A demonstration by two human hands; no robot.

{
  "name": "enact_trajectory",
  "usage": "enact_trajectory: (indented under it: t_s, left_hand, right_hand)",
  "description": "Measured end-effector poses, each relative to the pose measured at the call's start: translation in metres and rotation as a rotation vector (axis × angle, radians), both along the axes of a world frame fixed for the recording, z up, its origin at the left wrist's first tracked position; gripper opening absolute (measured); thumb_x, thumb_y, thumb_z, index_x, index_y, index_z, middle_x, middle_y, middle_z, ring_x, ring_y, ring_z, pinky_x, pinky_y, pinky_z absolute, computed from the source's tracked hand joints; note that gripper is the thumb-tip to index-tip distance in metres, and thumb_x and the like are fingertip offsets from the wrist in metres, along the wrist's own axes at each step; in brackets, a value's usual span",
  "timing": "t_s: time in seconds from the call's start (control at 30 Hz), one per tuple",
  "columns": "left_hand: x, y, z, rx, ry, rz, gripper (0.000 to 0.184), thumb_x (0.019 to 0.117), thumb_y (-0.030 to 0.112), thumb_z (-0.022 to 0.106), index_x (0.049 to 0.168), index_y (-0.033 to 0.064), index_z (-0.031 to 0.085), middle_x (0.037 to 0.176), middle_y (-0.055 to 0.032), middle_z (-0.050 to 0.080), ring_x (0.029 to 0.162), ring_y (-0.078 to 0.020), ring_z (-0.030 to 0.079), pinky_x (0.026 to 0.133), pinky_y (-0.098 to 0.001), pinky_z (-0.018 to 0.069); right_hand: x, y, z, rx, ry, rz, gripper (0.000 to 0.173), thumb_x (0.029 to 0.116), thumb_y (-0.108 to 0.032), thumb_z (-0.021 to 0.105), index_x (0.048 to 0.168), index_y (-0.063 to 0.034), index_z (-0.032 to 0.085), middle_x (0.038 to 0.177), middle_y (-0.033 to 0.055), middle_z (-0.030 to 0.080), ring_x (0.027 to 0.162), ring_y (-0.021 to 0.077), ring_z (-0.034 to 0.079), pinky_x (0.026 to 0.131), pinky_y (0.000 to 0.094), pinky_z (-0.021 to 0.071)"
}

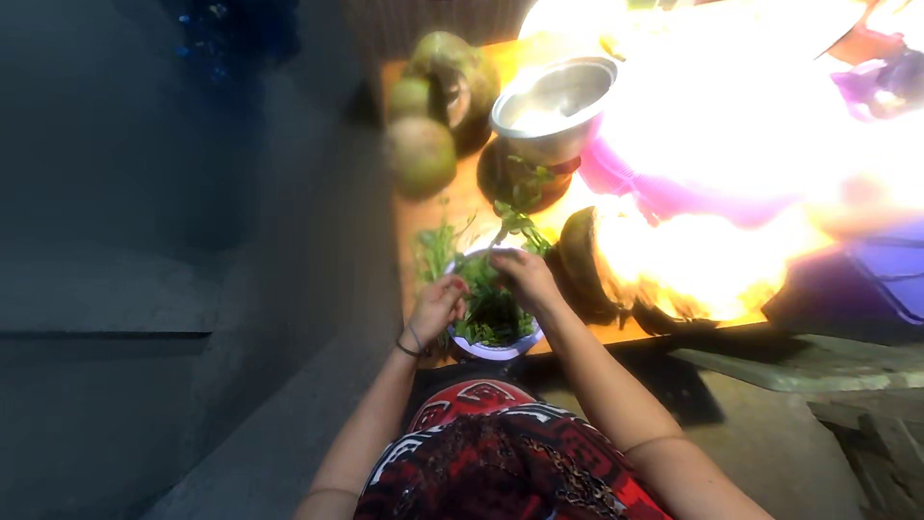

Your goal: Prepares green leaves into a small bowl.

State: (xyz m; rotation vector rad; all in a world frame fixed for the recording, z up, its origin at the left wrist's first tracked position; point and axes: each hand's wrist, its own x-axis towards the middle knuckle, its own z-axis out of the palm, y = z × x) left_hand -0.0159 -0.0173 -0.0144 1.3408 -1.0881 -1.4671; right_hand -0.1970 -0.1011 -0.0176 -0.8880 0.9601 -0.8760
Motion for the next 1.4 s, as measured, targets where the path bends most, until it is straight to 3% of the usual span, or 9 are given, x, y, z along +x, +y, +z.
enact_trajectory:
  t_s: [0.27, 0.43, 0.57, 0.7, 0.77, 0.97, 1.1, 1.23, 1.4]
  left_hand:
    - [-0.005, -0.001, 0.0, -0.017, -0.125, -0.049, 0.033, 0.1106, 0.019, 0.035, 0.11, -0.0009, 0.061, 0.076, -0.0029, 0.065, 0.061, -0.0069, 0.059, 0.06, -0.0235, 0.0519]
    - [-0.014, -0.001, 0.0, -0.134, -0.154, -0.019, 0.029, 0.111, 0.019, 0.04, 0.111, 0.0025, 0.064, 0.07, 0.0022, 0.059, 0.053, -0.002, 0.046, 0.05, -0.0177, 0.0389]
    - [-0.009, 0.001, -0.001, -0.242, -0.261, 0.034, 0.028, 0.1094, 0.017, 0.047, 0.114, 0.0016, 0.069, 0.071, 0.0019, 0.059, 0.057, -0.0032, 0.05, 0.055, -0.0202, 0.0455]
    - [0.002, 0.003, 0.0, -0.41, -0.52, 0.019, 0.027, 0.1057, 0.013, 0.052, 0.117, -0.0008, 0.072, 0.1, -0.0119, 0.073, 0.084, -0.0161, 0.069, 0.081, -0.0371, 0.0577]
    - [0.006, 0.004, 0.003, -0.489, -0.619, 0.002, 0.025, 0.1041, 0.012, 0.054, 0.114, 0.0003, 0.074, 0.098, -0.0123, 0.073, 0.085, -0.0188, 0.07, 0.08, -0.0399, 0.0579]
    - [0.014, 0.008, 0.009, -0.562, -0.711, -0.084, 0.023, 0.1007, 0.009, 0.056, 0.11, -0.0001, 0.075, 0.092, -0.012, 0.072, 0.084, -0.0211, 0.07, 0.079, -0.0399, 0.0579]
    - [0.023, 0.008, 0.008, -0.534, -0.578, -0.17, 0.024, 0.1018, 0.009, 0.054, 0.108, -0.0021, 0.075, 0.092, -0.0098, 0.073, 0.075, -0.0121, 0.066, 0.072, -0.0296, 0.0568]
    - [0.028, 0.008, 0.009, -0.556, -0.577, -0.233, 0.023, 0.1003, 0.008, 0.055, 0.106, -0.0025, 0.075, 0.092, -0.0109, 0.074, 0.08, -0.0144, 0.069, 0.077, -0.0329, 0.0585]
    - [0.03, 0.011, 0.009, -0.539, -0.611, -0.227, 0.024, 0.1011, 0.008, 0.054, 0.105, -0.0022, 0.075, 0.09, -0.0107, 0.073, 0.075, -0.0151, 0.068, 0.072, -0.0334, 0.0576]
  right_hand:
    - [0.001, 0.003, 0.008, -0.095, 0.21, -0.037, 0.008, 0.0937, 0.001, 0.066, 0.101, 0.0005, 0.07, 0.082, 0.0004, 0.07, 0.069, 0.0045, 0.063, 0.068, 0.0236, 0.0567]
    - [0.008, 0.006, 0.002, -0.04, 0.048, -0.195, 0.017, 0.0904, 0.003, 0.063, 0.081, -0.0095, 0.069, 0.067, -0.0053, 0.066, 0.056, 0.0027, 0.059, 0.056, 0.0211, 0.0529]
    - [0.0, 0.004, -0.009, 0.318, -0.249, -0.342, 0.015, 0.1073, -0.007, 0.042, 0.108, -0.0076, 0.057, 0.085, 0.0027, 0.065, 0.072, 0.0109, 0.064, 0.066, 0.0279, 0.0575]
    - [-0.03, -0.007, -0.03, 0.216, -0.431, -0.116, 0.026, 0.1071, -0.017, 0.042, 0.107, -0.0095, 0.067, 0.095, 0.0041, 0.073, 0.08, 0.0125, 0.071, 0.07, 0.0263, 0.0611]
    - [-0.041, -0.013, -0.037, 0.093, -0.361, -0.045, 0.019, 0.1013, -0.019, 0.053, 0.107, -0.0138, 0.071, 0.099, 0.0008, 0.074, 0.084, 0.0103, 0.071, 0.073, 0.0258, 0.061]
    - [-0.054, -0.022, -0.013, 0.062, -0.195, 0.232, 0.05, 0.1084, -0.028, 0.027, 0.091, -0.0133, 0.072, 0.086, -0.0007, 0.076, 0.076, 0.0049, 0.071, 0.068, 0.0198, 0.0601]
    - [-0.062, -0.026, -0.008, -0.089, -0.059, 0.509, 0.044, 0.0987, -0.051, 0.057, 0.095, -0.012, 0.077, 0.083, -0.0046, 0.075, 0.072, 0.0013, 0.068, 0.066, 0.0189, 0.0579]
    - [-0.053, -0.029, 0.006, -0.107, 0.124, 0.671, 0.014, 0.0926, -0.013, 0.062, 0.093, -0.0084, 0.076, 0.079, -0.0071, 0.074, 0.068, -0.0003, 0.067, 0.066, 0.0182, 0.0574]
    - [-0.045, -0.02, 0.015, -0.022, 0.188, 0.645, 0.018, 0.0932, 0.001, 0.06, 0.089, -0.004, 0.076, 0.073, -0.0023, 0.073, 0.063, 0.0014, 0.066, 0.061, 0.0177, 0.0556]
